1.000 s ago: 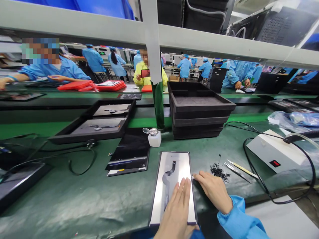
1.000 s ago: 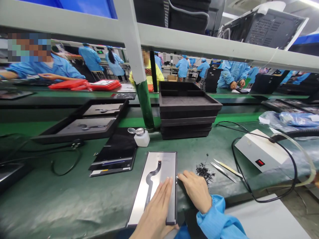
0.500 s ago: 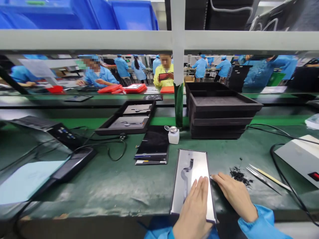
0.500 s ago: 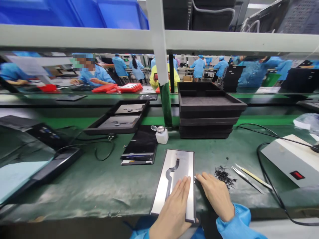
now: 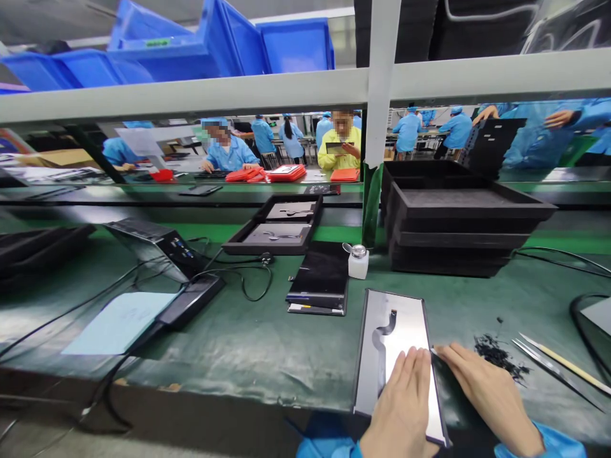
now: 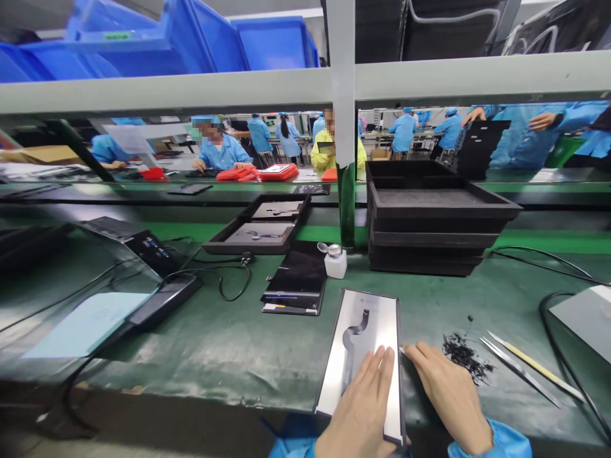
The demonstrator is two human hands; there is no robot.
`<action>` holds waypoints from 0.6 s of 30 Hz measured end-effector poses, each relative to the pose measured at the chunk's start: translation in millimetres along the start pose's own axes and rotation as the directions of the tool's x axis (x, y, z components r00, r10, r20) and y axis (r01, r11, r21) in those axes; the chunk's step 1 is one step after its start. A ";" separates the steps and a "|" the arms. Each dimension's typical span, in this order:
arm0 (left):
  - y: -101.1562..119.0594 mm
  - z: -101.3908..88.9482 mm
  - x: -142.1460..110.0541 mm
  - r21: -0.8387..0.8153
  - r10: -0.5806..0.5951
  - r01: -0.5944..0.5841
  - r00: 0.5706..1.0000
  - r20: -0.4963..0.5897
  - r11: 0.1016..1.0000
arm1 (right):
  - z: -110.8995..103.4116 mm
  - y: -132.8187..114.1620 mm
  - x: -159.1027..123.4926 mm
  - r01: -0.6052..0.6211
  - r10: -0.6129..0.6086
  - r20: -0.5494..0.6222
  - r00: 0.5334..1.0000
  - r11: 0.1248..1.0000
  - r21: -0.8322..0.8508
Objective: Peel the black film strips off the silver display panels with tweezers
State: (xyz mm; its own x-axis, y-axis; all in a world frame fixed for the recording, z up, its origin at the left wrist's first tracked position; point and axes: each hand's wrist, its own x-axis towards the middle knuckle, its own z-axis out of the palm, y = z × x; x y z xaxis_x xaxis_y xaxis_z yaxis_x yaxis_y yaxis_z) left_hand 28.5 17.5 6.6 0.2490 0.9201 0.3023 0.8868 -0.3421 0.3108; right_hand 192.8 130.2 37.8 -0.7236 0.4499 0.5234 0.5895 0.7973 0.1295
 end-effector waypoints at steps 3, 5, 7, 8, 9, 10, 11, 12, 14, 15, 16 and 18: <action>-0.2 -2.0 0.2 0.010 0.005 -0.005 1.000 0.002 1.000 | -0.4 0.5 0.7 0.013 -0.013 0.002 1.000 1.000 0.008; 0.1 -3.5 0.4 0.028 0.018 -0.018 1.000 0.007 0.999 | 0.4 1.1 0.6 0.004 -0.005 0.008 1.000 1.000 0.016; 0.8 -4.8 0.9 0.044 0.032 -0.032 0.999 -0.001 0.998 | 2.2 2.0 -0.4 -0.016 0.015 0.027 1.000 1.000 0.023; 1.2 -5.2 1.4 0.051 0.034 -0.033 0.999 -0.007 0.998 | 3.3 2.6 -1.3 -0.027 0.026 0.036 0.999 0.999 0.029; 1.5 -5.3 2.0 0.058 0.033 -0.032 0.999 -0.010 0.998 | 4.4 3.1 -2.3 -0.036 0.035 0.044 0.998 0.999 0.040; 1.5 -5.3 2.6 0.065 0.032 -0.031 0.999 -0.007 0.997 | 5.3 3.6 -3.2 -0.044 0.042 0.048 0.998 0.998 0.053; 1.2 -4.9 3.3 0.075 0.034 -0.034 0.999 -0.001 0.997 | 6.0 3.9 -4.0 -0.048 0.045 0.045 0.998 0.997 0.065; 0.6 -4.2 4.0 0.090 0.040 -0.040 0.999 0.004 0.995 | 6.3 4.2 -4.6 -0.048 0.046 0.037 0.998 0.996 0.075; -2.2 -1.0 5.1 0.143 0.065 -0.064 0.998 -0.003 0.988 | 5.7 4.0 -4.8 -0.033 0.033 0.004 0.999 0.996 0.085; -4.0 1.7 5.5 0.180 0.082 -0.076 0.996 -0.022 0.981 | 5.1 3.7 -4.7 -0.024 0.025 -0.016 1.000 0.996 0.086; -6.0 5.3 5.7 0.224 0.098 -0.084 0.994 -0.048 0.971 | 4.3 3.2 -4.5 -0.016 0.019 -0.034 0.999 0.996 0.089; -9.2 16.1 6.1 0.313 0.114 -0.072 0.987 -0.117 0.947 | 3.4 2.4 -4.5 -0.012 0.017 -0.051 0.999 0.995 0.097</action>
State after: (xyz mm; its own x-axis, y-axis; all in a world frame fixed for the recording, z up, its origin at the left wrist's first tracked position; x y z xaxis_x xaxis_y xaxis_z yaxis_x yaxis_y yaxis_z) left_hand 28.1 29.4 -8.9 0.3011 0.8466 0.4389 0.9438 -0.3305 -0.0099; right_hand 196.3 131.5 32.8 -0.6940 0.4424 0.5680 0.5608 0.8269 0.0412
